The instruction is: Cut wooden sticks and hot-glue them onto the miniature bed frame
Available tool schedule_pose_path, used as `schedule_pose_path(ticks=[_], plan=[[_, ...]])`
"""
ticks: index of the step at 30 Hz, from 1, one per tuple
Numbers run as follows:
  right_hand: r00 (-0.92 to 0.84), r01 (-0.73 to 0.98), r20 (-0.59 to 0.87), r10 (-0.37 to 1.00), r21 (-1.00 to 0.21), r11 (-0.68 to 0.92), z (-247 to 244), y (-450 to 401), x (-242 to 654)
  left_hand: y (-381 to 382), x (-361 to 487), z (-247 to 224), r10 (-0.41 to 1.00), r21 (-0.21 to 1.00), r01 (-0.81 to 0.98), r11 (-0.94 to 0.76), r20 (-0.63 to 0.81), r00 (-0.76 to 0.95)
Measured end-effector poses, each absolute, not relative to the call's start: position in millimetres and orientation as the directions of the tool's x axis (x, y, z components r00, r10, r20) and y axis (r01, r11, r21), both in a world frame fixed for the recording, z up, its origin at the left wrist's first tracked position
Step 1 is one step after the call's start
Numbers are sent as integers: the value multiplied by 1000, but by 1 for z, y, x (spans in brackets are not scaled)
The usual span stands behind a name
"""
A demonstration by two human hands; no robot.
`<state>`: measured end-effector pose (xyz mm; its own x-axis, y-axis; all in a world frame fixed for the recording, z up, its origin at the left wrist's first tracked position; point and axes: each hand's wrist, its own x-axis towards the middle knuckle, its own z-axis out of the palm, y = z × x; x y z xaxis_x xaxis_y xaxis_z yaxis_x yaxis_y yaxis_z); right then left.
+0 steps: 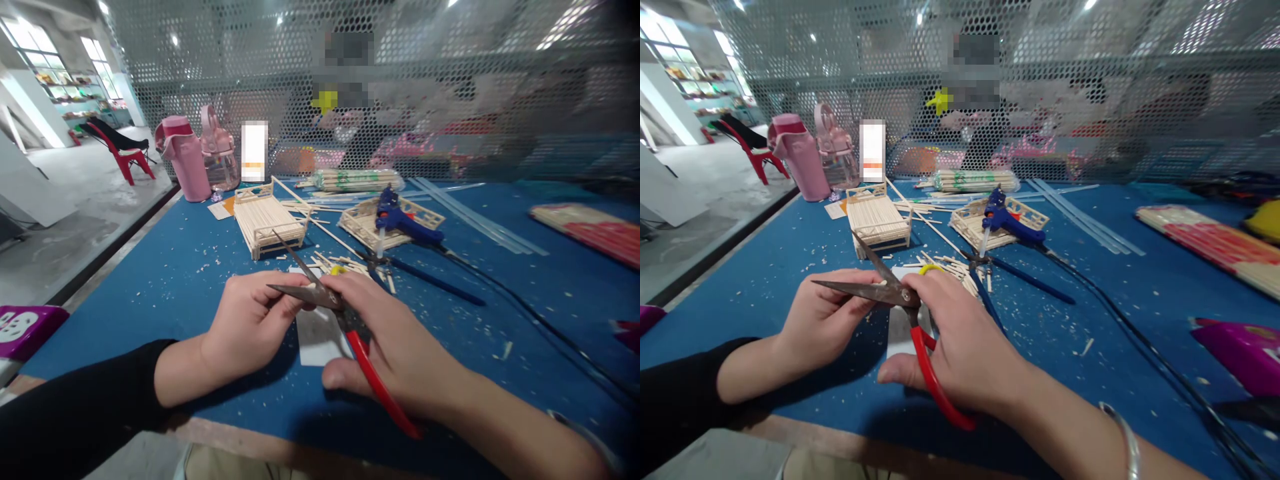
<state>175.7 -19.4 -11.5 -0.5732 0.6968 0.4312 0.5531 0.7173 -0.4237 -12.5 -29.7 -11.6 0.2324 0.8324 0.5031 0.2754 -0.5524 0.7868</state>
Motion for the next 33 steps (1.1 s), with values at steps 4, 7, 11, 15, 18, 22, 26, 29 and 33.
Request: schedule_pose_path(ticks=[4, 7, 11, 15, 18, 22, 26, 29, 33], plan=[[-564, 508, 455, 689, -467, 724, -15, -21, 175, -32, -12, -12, 796, 736, 303, -605, 555, 241], [-565, 472, 460, 685, -501, 726, -18, -22, 175, -34, -11, -12, 783, 728, 288, -622, 579, 226], [-560, 487, 432, 707, -518, 703, -18, -22, 175, -35, -10, -11, 786, 732, 287, -618, 572, 233], [-559, 486, 437, 705, -516, 705, -17, -22, 176, -35, -10, -11, 819, 773, 275, -571, 519, 244], [-556, 488, 471, 685, -482, 728, -18, -22, 177, -35, -11, -13, 847, 815, 249, -523, 466, 256], [-564, 506, 480, 673, -443, 740, -19, -21, 181, -36, -11, -16, 869, 848, 228, -479, 422, 258], [-580, 541, 402, 708, -460, 704, -16, -20, 184, -34, -10, -16, 878, 832, 289, -473, 419, 231], [-563, 541, 360, 744, -520, 661, -13, -20, 184, -31, -9, -15, 893, 844, 296, -447, 401, 205], [-451, 469, 407, 794, -650, 599, -8, -19, 179, -27, -8, -16, 888, 863, 234, -448, 399, 230]])
